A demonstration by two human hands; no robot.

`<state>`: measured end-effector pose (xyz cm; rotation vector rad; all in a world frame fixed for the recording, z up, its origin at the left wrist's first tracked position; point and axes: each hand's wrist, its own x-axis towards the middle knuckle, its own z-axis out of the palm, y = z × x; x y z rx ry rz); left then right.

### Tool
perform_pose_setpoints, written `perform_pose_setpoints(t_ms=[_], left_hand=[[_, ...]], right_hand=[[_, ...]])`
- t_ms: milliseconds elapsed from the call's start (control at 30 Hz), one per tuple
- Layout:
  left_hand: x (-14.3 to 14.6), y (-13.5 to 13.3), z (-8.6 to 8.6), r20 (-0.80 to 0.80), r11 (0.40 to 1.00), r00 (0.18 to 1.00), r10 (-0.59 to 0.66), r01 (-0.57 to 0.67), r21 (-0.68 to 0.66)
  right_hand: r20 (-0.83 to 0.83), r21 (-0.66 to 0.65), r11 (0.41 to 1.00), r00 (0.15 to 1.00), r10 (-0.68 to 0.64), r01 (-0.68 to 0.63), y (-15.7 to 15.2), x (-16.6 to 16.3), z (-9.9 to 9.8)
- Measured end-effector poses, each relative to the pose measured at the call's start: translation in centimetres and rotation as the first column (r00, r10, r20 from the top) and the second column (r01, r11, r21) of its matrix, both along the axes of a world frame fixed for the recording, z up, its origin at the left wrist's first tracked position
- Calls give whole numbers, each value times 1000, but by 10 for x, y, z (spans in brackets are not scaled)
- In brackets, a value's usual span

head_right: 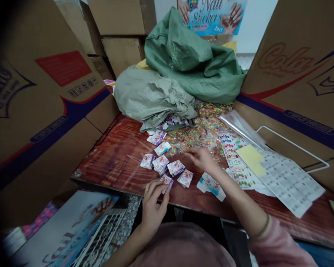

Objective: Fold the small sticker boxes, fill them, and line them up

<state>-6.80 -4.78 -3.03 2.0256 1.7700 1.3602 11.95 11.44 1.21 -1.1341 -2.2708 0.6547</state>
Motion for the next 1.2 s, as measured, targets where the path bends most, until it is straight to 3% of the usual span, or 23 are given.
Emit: perform_pose_setpoints(t_ms=[100, 267, 433, 600, 700, 800, 867, 967, 1067, 1133, 1200], left_hand=[[-9, -1, 0, 25, 999, 999, 32, -31, -22], [-25, -2, 0, 66, 997, 995, 77, -76, -31], [-33, -1, -2, 99, 995, 991, 93, -89, -43], [-35, -1, -3, 127, 996, 988, 85, -79, -50], [-38, -1, 1, 201, 995, 976, 82, -70, -68], [-41, 1, 14, 406, 977, 898, 169, -97, -192], [-40, 6, 27, 586, 950, 780, 220, -34, -311], [-34, 17, 50, 828, 902, 521, 206, 227, -367], [-21, 24, 67, 928, 747, 268, 258, 553, -368], [-11, 24, 70, 928, 622, 233, 289, 691, -367], [-2, 21, 67, 917, 553, 257, 306, 736, -391]], right_hand=[[137, -129, 987, 988, -77, 95, 31, -52, -4], [184, -90, 963, 955, -234, 253, 66, -114, -15], [182, -36, 920, 907, -379, 391, 96, -143, -22], [120, -56, 939, 936, -332, 340, 109, -149, -23], [47, 6, 958, 957, -287, 287, 93, -134, -13], [-48, 196, 972, 991, -124, 132, 60, -101, 2], [-76, 372, 928, 996, 36, -5, 30, -73, 9], [4, 513, 843, 982, 187, -163, -18, -31, 15], [151, 555, 757, 937, 315, -344, -63, 0, 18], [230, 549, 731, 914, 333, -405, -88, 13, 18], [230, 541, 741, 917, 324, -398, -104, 25, 15]])
